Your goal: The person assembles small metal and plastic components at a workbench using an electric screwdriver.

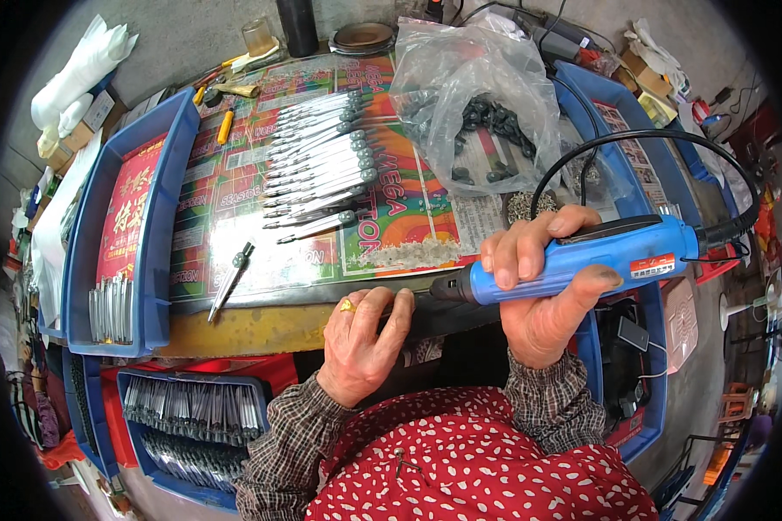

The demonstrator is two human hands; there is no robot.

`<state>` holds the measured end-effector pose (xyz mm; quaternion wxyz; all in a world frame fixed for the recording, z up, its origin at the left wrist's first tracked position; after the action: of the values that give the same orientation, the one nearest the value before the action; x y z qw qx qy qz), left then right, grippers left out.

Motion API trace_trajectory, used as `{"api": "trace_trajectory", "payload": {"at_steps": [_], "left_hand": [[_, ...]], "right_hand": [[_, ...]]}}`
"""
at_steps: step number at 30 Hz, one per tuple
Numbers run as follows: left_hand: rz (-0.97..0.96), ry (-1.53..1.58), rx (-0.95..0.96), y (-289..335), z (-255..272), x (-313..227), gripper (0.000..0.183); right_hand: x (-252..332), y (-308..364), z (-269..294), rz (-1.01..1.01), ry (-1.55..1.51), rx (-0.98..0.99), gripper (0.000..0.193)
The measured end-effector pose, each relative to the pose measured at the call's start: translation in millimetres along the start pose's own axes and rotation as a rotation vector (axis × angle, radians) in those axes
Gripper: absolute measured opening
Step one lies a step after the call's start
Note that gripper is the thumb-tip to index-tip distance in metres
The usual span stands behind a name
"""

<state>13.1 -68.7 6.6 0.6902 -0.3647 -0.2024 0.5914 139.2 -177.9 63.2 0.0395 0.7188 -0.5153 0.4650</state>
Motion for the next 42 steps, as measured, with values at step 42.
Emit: {"api": "trace_trajectory", "payload": {"at_steps": [42], "left_hand": [[0.006,0.037,-0.108,-6.2,1.3,1.4,0.031]], "right_hand": [[0.8,-0.6,1.8,0.028,0.08,0.008,0.057]]}}
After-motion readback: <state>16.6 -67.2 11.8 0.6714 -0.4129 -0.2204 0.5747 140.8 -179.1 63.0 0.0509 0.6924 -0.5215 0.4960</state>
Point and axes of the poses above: each hand's wrist, its own y-axis away from the middle knuckle, its own z-axis out of the back of the hand, x = y × z, the point moved 4 cm from there along -y, towards the middle knuckle, and after that the axes turned 3 degrees about -z, right-handed, at the moved point
